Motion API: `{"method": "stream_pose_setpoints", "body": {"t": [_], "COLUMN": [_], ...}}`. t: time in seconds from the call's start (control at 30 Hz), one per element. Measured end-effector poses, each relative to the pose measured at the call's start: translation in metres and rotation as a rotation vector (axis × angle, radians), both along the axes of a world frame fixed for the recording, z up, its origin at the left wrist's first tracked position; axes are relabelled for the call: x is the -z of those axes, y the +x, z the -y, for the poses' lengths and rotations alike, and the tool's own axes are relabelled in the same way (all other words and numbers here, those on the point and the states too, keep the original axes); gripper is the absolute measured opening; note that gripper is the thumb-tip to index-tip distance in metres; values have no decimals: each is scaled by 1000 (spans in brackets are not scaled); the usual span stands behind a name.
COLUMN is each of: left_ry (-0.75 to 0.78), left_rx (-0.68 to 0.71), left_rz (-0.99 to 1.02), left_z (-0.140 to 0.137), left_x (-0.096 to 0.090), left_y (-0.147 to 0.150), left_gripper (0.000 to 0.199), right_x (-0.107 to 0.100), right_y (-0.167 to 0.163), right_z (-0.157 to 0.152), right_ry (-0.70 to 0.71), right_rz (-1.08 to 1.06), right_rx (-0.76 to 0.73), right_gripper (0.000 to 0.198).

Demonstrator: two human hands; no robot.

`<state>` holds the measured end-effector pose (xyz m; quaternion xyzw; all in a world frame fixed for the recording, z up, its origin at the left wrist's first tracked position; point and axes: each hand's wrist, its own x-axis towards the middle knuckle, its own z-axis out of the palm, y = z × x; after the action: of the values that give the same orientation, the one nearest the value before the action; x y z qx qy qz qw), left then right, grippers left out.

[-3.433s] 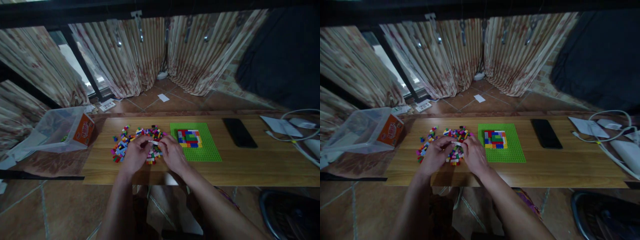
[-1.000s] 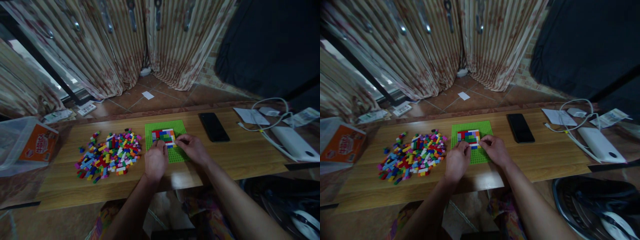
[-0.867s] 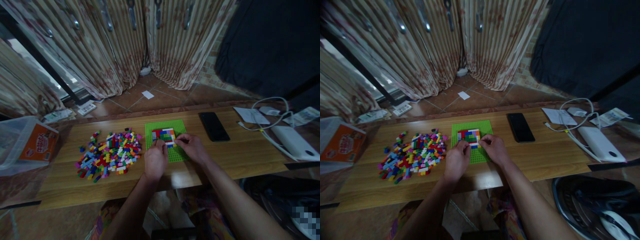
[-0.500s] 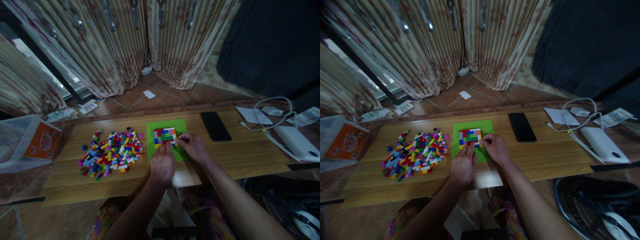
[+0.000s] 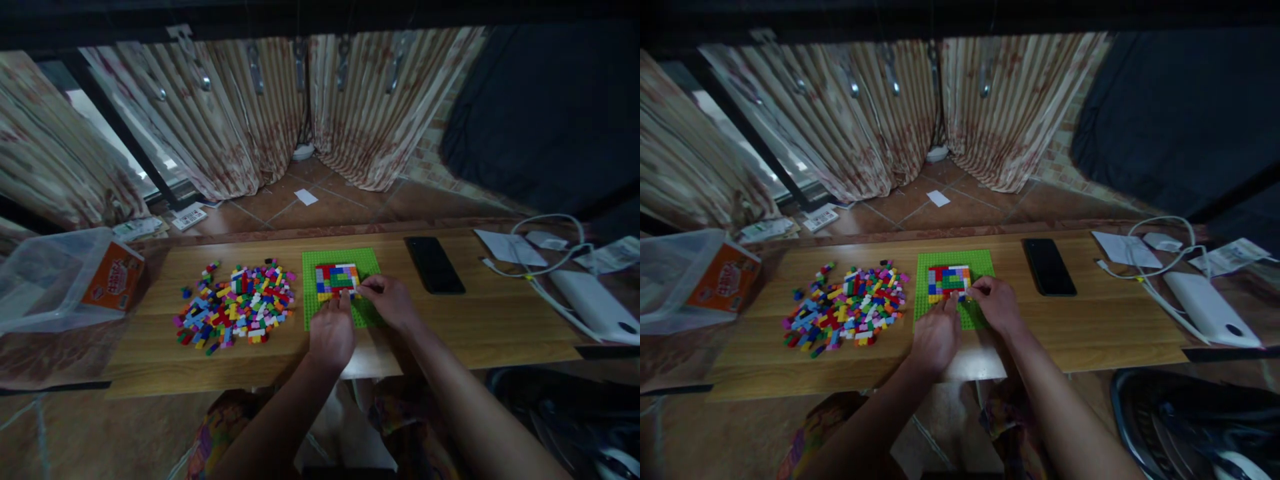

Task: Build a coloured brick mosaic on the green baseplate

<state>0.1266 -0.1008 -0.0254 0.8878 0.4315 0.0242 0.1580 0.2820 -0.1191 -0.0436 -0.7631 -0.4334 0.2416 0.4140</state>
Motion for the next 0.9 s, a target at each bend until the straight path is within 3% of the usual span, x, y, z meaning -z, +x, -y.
{"method": "stream_pose_setpoints", "body": {"t": [0.23, 0.4, 0.5, 0.7, 0.8, 0.9], "left_ry": [-25, -115, -128, -86, -36, -143], "left_rx": [-7, -121, -228, -475, -649, -781], "left_rz": [165, 364, 540, 993, 1234, 1495], "left_z": [-2, -13, -25, -64, -86, -99], "left_x": [4, -3, -9, -17, -25, -33], "left_y": [-9, -22, -31, -66, -93, -118], "left_gripper": [46, 44, 39, 27, 22, 18], "right_x": [1, -14, -26, -28, -24, -21], "right_y": [2, 0, -9, -46, -70, -92], "right_z": [5, 4, 2, -6, -11, -14], "right_ry": [51, 195, 286, 301, 285, 243], "right_rz": [-6, -26, -2, 43, 100, 175], "right_rx": [17, 287, 350, 139, -69, -308], "right_gripper": [32, 35, 32, 32, 29, 21]}}
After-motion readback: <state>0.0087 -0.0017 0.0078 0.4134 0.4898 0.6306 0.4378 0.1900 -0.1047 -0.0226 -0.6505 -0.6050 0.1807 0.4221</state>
